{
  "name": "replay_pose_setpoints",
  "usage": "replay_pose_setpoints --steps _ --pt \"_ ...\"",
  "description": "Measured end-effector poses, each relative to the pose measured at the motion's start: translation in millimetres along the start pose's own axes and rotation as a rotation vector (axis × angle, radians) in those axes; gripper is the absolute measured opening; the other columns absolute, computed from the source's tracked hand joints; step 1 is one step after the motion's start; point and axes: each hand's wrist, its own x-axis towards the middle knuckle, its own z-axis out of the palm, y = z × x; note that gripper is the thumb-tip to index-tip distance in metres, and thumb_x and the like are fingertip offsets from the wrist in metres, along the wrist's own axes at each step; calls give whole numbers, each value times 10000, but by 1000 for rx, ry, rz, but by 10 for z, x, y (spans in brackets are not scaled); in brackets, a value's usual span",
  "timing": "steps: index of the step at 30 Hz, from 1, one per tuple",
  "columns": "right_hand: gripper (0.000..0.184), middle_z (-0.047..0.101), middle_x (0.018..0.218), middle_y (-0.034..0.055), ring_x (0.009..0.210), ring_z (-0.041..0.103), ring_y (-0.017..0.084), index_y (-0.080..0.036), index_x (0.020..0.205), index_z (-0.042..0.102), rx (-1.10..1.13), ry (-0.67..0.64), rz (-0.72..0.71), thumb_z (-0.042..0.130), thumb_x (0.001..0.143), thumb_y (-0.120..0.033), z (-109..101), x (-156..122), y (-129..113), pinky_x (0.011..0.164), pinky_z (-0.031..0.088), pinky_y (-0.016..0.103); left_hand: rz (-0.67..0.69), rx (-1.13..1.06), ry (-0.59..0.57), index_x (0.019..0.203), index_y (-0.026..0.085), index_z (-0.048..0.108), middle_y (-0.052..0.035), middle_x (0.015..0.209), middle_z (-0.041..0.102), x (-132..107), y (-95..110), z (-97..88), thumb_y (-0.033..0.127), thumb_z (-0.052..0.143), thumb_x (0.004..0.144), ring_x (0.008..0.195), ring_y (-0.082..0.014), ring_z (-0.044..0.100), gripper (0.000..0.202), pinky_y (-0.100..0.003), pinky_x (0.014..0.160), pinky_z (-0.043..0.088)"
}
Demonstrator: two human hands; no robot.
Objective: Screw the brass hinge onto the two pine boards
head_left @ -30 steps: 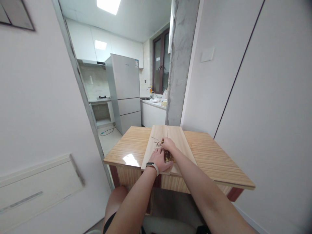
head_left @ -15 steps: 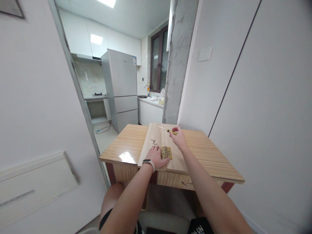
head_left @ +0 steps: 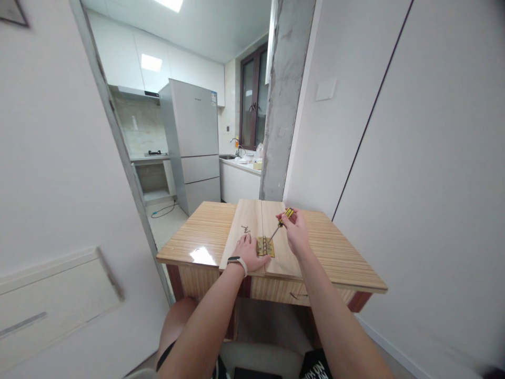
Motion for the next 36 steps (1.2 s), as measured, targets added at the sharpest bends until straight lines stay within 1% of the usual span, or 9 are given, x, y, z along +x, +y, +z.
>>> replay_pose_setpoints --steps 4,9,15,19,23,26,28,32,36 --pt "296 638 827 10 714 647 165 -254 959 523 94 18 62 570 873 -534 175 -65 -23 653 527 293 16 5 24 1246 227 587 -171 1459 481 -4 3 -2 850 481 790 1419 -405 351 778 -537 1148 298" --pt "489 572 607 20 570 579 172 -250 739 502 -58 -72 107 392 929 -686 363 -140 -7 530 459 290 26 5 29 1252 221 584 -173 1411 516 -14 1 -18 848 472 796 1392 -399 384 783 -524 1130 322" --pt "525 561 567 25 561 574 175 -260 674 469 -126 -102 116 290 947 -671 518 -190 -16 537 453 292 18 5 13 1286 230 566 -168 1451 496 -22 9 -44 838 475 797 1402 -401 372 786 -536 1142 310" --pt "528 588 574 34 593 596 175 -254 667 484 -136 -133 167 310 946 -668 563 -191 -13 557 458 281 21 -3 15 1289 226 563 -170 1462 487 -22 13 -55 836 478 794 1406 -401 367 791 -532 1151 299" --pt "525 578 560 15 559 564 156 -248 643 493 -34 -101 166 374 935 -667 572 -180 39 554 440 272 15 6 -4 1313 210 552 -175 1478 471 -23 23 -71 837 472 791 1407 -404 361 820 -531 1153 296" --pt "509 573 563 0 535 527 140 -236 637 523 44 -73 127 469 914 -659 595 -174 80 550 422 269 6 18 -19 1312 218 554 -165 1473 473 -29 34 -82 843 455 795 1414 -400 349 817 -529 1155 288" --pt "478 610 611 2 566 547 139 -222 672 580 73 -96 115 552 888 -647 626 -173 87 568 428 267 -3 26 -22 1288 230 564 -156 1467 477 -34 39 -85 847 448 796 1415 -396 344 798 -530 1152 289" --pt "434 703 735 47 693 631 175 -189 753 695 -10 -160 112 681 821 -618 711 -153 51 625 449 275 0 36 -8 1261 229 575 -154 1466 479 -38 43 -90 843 454 796 1398 -390 364 780 -522 1139 308" --pt "470 620 603 15 585 559 154 -198 662 631 -110 -89 112 626 857 -626 821 -106 31 576 404 271 13 42 -20 1325 208 545 -171 1469 474 -40 51 -110 831 439 808 1392 -394 367 817 -521 1136 314"
